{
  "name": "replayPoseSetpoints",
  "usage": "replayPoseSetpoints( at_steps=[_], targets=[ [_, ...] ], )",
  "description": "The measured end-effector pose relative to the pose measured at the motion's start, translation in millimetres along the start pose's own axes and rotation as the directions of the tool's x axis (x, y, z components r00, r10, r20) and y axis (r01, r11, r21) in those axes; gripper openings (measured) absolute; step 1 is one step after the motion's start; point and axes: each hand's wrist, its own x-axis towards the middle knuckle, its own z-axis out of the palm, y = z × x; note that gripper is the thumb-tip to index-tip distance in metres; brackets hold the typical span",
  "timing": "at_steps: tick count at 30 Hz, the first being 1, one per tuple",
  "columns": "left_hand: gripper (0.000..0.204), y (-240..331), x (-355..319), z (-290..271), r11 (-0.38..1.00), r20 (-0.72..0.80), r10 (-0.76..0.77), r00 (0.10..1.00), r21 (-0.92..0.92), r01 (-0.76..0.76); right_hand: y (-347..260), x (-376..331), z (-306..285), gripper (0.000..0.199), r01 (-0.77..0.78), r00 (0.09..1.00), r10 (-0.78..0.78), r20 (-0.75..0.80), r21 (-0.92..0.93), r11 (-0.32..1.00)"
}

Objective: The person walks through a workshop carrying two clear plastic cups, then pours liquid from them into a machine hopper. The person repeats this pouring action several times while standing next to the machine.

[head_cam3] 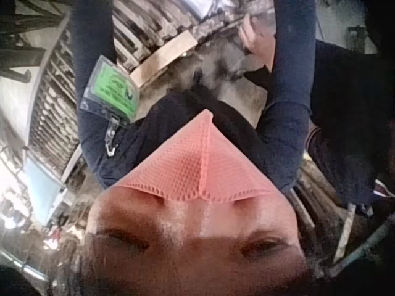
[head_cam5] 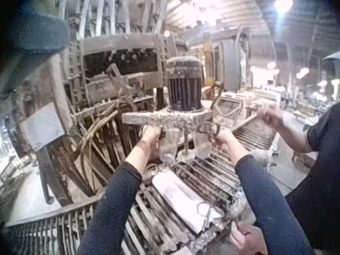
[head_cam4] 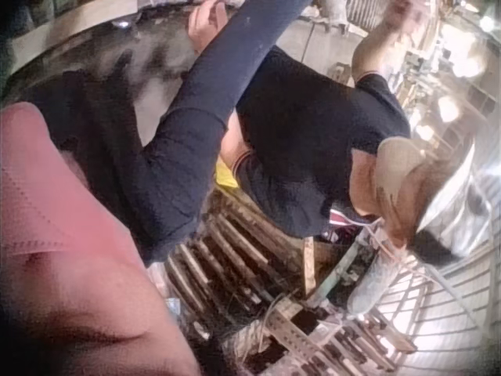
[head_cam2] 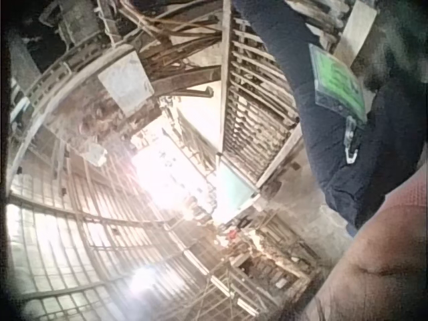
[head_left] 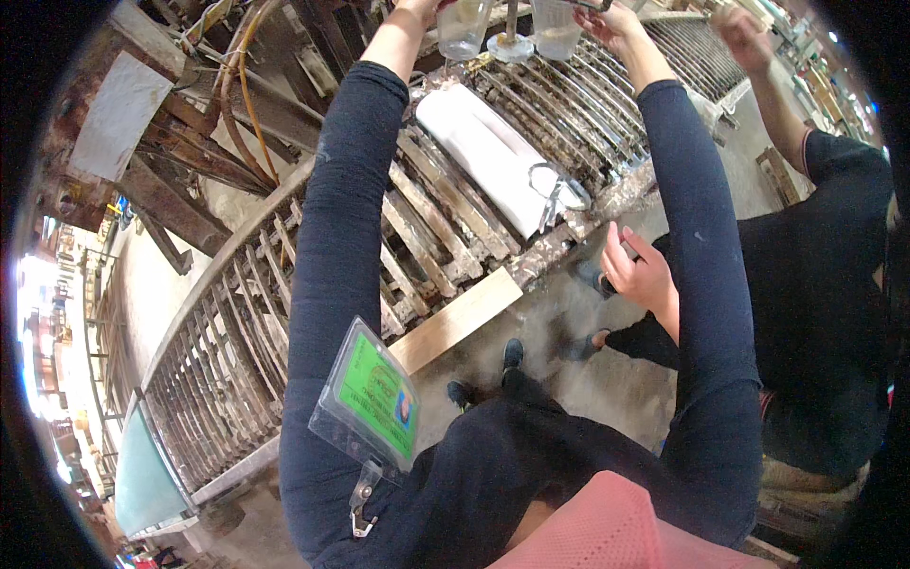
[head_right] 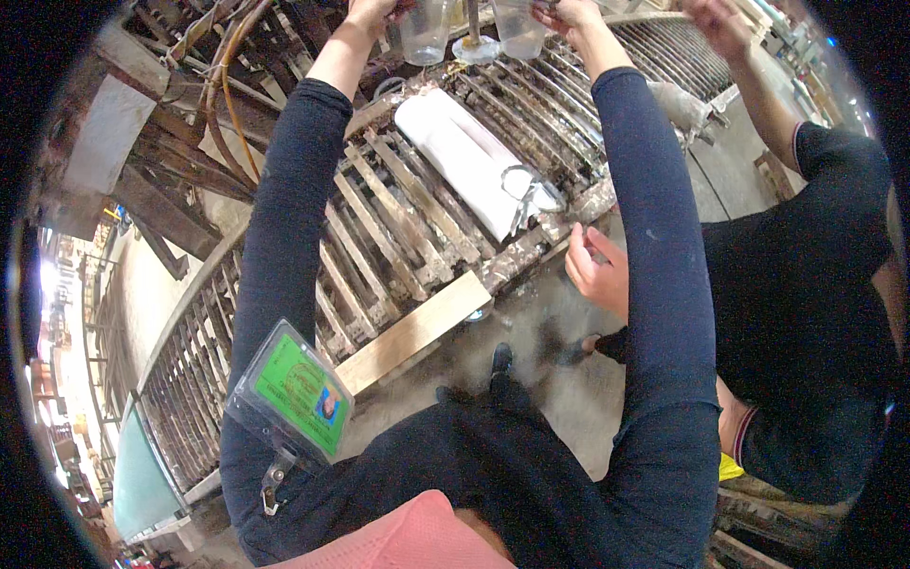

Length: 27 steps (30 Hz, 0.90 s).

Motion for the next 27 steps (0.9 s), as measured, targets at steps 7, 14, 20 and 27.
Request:
replayPoseSetpoints(
  at_steps=[7,14,20,27],
  targets=[
    [0.016,-16,15,4,0.903,0.038,0.162,0.986,-0.408,-0.133,4,-3,10,0.010,-0.043,0.998,0.053,-0.044,0.209,0.977],
    [0.012,-16,19,4,0.902,0.067,0.182,0.981,-0.408,-0.139,53,-123,-1,0.009,-0.371,0.798,0.537,0.274,-0.480,0.795],
    [0.012,-5,10,3,0.928,0.064,0.104,0.993,-0.366,-0.073,49,-159,6,0.008,-0.306,0.669,0.669,0.325,-0.699,0.646],
    [0.012,-7,16,4,0.933,0.059,0.110,0.992,-0.349,-0.082,46,-161,1,0.008,-0.270,0.672,0.664,0.328,-0.727,0.632]
  ],
)
